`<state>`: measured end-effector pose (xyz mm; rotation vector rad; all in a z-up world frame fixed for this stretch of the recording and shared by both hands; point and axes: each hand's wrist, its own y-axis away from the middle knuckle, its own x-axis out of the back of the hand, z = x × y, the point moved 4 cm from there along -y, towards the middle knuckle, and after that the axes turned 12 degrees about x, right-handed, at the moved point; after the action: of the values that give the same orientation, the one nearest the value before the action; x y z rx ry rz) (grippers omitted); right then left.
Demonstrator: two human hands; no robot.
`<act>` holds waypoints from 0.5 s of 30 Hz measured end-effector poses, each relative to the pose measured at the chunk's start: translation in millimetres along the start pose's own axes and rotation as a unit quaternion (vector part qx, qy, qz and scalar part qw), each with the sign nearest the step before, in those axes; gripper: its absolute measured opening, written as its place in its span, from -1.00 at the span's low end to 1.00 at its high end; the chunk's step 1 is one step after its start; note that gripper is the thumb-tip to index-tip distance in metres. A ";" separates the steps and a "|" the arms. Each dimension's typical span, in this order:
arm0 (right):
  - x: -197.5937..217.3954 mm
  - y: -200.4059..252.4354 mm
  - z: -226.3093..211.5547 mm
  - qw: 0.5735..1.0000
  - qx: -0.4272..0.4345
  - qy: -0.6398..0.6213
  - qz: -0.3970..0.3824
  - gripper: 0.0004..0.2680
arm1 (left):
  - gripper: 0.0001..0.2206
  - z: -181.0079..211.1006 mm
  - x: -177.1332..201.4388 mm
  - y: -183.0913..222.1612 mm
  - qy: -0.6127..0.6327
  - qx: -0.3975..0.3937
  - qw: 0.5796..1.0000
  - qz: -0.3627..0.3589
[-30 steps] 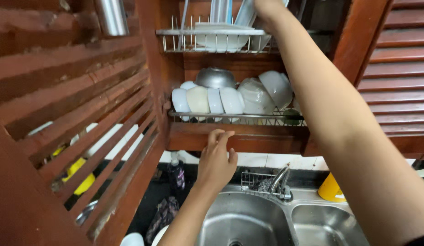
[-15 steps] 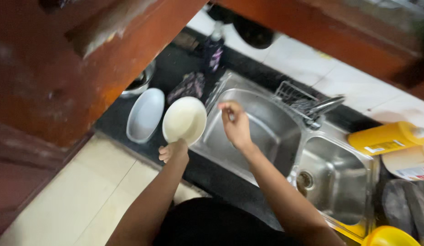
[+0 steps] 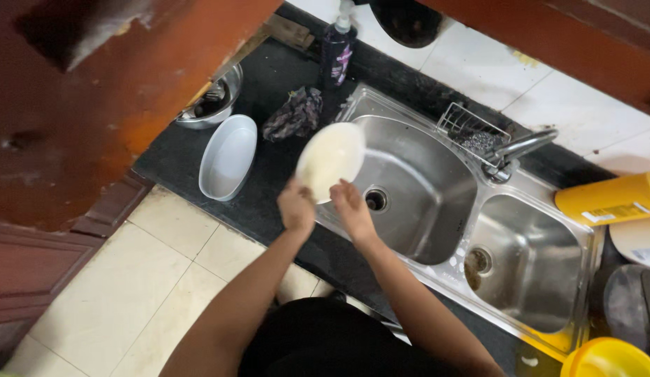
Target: The person moves various dishes, including bowls and spoons, from a counter and organizes them into an overhead dish rack, then wipes down the kitchen counter and sink area with a cloth and rinses the cloth.
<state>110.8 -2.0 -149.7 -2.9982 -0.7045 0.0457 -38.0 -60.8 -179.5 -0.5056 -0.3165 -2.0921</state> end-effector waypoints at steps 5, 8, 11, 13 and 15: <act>54.8 0.2 20.1 0.955 -0.083 -0.183 0.220 -0.68 | -0.66 62.6 -33.3 69.3 0.069 0.011 0.948 -0.309; 84.6 10.0 19.4 0.965 -0.108 -0.166 0.169 -0.74 | -0.46 88.0 -15.7 68.6 -0.078 -0.372 0.908 -0.176; 95.8 23.6 -7.7 0.990 -0.083 0.055 0.100 -0.75 | -0.30 65.0 12.9 27.9 -0.160 -0.404 0.898 -0.068; 97.8 24.3 -49.5 0.966 -0.005 0.256 0.042 -0.77 | -0.26 30.6 35.3 -11.9 -0.328 -0.301 0.895 -0.026; 99.7 26.7 -98.6 0.918 0.026 0.396 0.001 -0.75 | -0.12 -0.8 58.7 -51.6 -0.487 -0.192 0.849 0.072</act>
<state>216.1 13.3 -54.6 -2.5895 -0.5646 -1.0546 -110.1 -76.8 -154.0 -1.7793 -0.4065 -1.5886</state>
